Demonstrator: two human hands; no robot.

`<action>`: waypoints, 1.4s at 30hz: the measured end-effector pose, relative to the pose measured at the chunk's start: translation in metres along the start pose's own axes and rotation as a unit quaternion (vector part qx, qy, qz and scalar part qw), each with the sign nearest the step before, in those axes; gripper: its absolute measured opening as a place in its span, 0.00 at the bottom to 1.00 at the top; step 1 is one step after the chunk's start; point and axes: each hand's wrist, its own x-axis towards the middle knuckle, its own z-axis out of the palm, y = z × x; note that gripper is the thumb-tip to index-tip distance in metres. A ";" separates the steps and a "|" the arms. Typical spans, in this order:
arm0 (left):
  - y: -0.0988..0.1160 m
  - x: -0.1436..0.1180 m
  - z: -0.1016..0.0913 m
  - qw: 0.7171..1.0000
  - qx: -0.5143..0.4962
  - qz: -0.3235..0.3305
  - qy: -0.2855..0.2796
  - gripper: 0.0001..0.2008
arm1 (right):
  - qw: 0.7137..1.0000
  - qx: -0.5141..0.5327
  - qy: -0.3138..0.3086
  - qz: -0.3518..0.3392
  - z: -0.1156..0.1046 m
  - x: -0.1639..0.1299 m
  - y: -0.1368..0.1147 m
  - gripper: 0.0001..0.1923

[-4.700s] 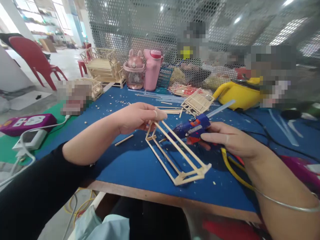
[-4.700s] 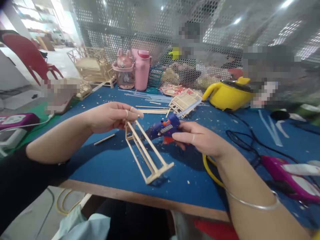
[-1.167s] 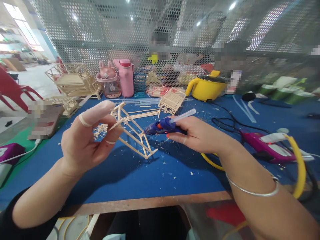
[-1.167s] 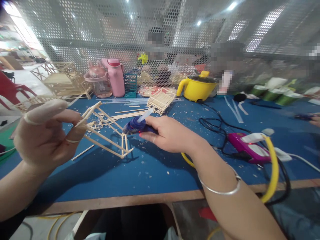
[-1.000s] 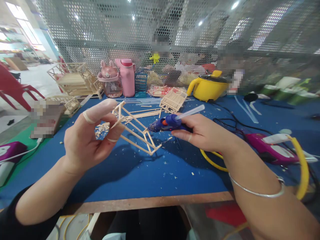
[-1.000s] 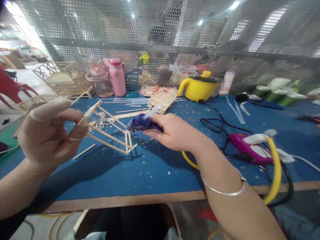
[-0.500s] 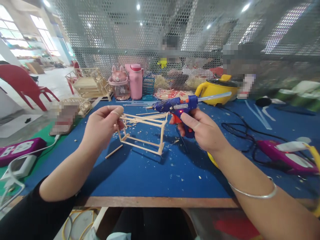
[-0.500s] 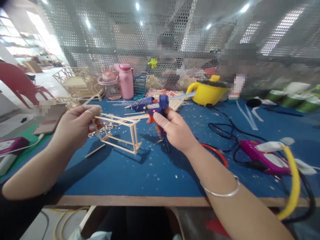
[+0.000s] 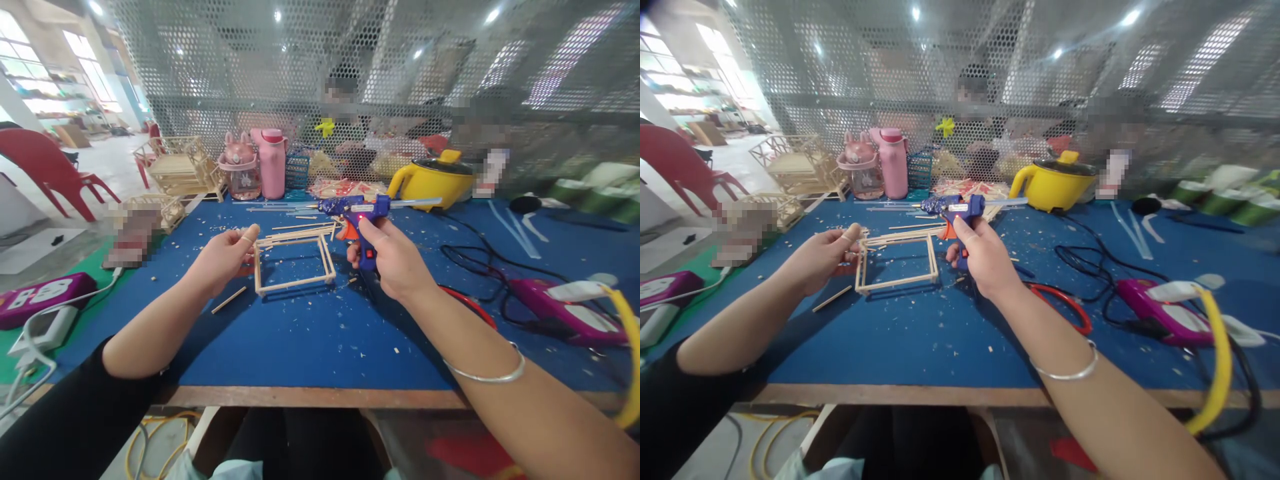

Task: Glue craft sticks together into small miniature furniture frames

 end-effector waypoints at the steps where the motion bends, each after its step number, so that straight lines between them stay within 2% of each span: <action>1: -0.001 0.001 -0.001 0.997 0.062 0.027 0.026 0.25 | 1.000 0.003 0.004 -0.003 -0.001 0.001 0.000 0.18; 4: -0.003 0.001 -0.006 0.953 0.243 0.132 0.123 0.27 | 0.999 0.023 0.018 -0.017 -0.004 0.004 0.000 0.16; 6: -0.003 0.000 -0.009 0.922 0.293 0.208 0.144 0.25 | 0.999 0.032 0.027 -0.033 -0.009 0.007 -0.002 0.15; 8: -0.002 -0.002 -0.010 0.898 0.314 0.284 0.121 0.22 | 0.997 0.038 0.045 -0.059 -0.015 0.011 -0.004 0.15; 12: -0.002 -0.008 -0.007 0.849 0.371 0.377 0.009 0.18 | 0.985 0.053 0.114 -0.119 -0.033 0.021 -0.007 0.13; 16: -0.008 -0.012 0.001 0.794 0.446 0.404 -0.085 0.19 | 0.976 0.064 0.165 -0.125 -0.049 0.031 -0.005 0.12; 19: -0.012 -0.014 0.007 0.776 0.487 0.389 -0.097 0.16 | 0.978 0.066 0.170 -0.105 -0.051 0.033 -0.004 0.10; 23: -0.011 -0.014 0.009 0.786 0.480 0.383 -0.070 0.15 | 0.979 0.066 0.167 -0.098 -0.045 0.030 -0.006 0.07; 26: -0.007 -0.011 0.004 0.813 0.437 0.385 -0.014 0.15 | 0.981 0.048 0.151 -0.113 -0.041 0.026 -0.009 0.08; 28: -0.003 -0.010 -0.001 0.841 0.396 0.369 0.021 0.15 | 0.983 0.033 0.134 -0.118 -0.041 0.024 -0.010 0.09; 32: 0.004 -0.009 -0.008 0.915 0.291 0.273 0.060 0.16 | 0.987 0.006 0.095 -0.129 -0.040 0.021 -0.010 0.10; 35: 0.007 -0.010 -0.011 0.953 0.227 0.185 0.073 0.16 | 0.984 -0.022 0.070 -0.163 -0.036 0.017 -0.008 0.10; 38: 0.009 -0.010 -0.012 0.969 0.190 0.138 0.076 0.17 | 0.975 -0.080 0.047 -0.199 -0.032 0.011 -0.006 0.12; 42: 0.010 -0.011 -0.013 0.969 0.176 0.160 0.073 0.16 | 0.942 -0.226 0.056 -0.242 -0.031 0.007 -0.001 0.16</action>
